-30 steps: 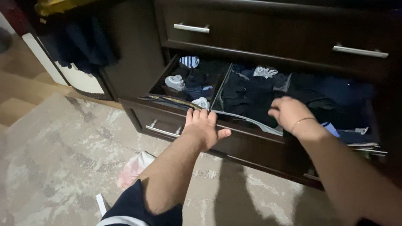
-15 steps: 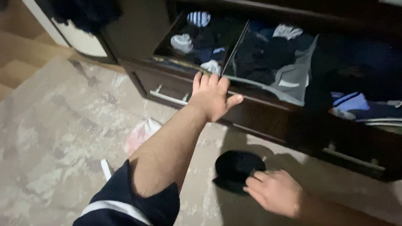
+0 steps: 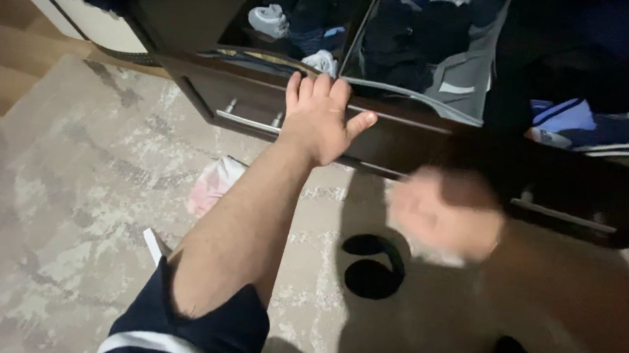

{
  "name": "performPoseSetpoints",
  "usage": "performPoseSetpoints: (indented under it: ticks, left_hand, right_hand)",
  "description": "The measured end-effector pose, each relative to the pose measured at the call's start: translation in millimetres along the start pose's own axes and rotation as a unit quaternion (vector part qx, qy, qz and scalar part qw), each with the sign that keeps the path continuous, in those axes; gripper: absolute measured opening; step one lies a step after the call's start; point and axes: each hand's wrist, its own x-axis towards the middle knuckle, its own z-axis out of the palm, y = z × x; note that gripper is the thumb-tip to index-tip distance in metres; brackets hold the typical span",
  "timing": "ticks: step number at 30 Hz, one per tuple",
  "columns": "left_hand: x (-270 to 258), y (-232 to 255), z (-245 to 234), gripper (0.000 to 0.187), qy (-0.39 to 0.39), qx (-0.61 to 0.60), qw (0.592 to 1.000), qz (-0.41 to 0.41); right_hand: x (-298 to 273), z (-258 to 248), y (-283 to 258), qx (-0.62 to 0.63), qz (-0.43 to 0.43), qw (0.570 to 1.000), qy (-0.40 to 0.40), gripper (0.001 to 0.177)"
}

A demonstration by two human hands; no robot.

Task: The person opens a drawer, removes a cloth, and wipes the drawer's exterior handles. They then open the drawer again, remove a fabric organizer and various folded clothes, placing them on the floor. The person continues to remove items from the drawer and places them on the floor.

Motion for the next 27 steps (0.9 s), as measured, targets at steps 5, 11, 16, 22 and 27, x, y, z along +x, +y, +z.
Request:
performPoseSetpoints:
  ticks: [5,11,16,22,27]
  left_hand:
    - [0.5,3.9,-9.5,0.071,-0.001,-0.007,1.0,-0.012]
    - [0.6,3.9,-6.9,0.07,-0.01,-0.002,1.0,-0.018]
    - [-0.2,3.4,-9.8,0.069,-0.003,-0.003,1.0,-0.018]
    - [1.3,5.2,-13.7,0.071,-0.042,-0.005,0.999,-0.028]
    - [1.1,1.7,-7.4,0.075,-0.031,-0.003,0.999,-0.02]
  right_hand:
    - [101.4,-56.3,122.2,-0.156,0.096,0.966,0.18,0.038]
    - [179.9,-2.1,225.7,0.006,0.257,0.965,0.054,0.095]
    - [184.8,-12.7,217.0,-0.088,0.19,0.973,0.097,0.064]
    - [132.6,-101.0,134.8,-0.071,0.094,0.941,0.318,0.028]
    - [50.8,-160.5,1.1,0.009,0.077,0.953,0.294,0.016]
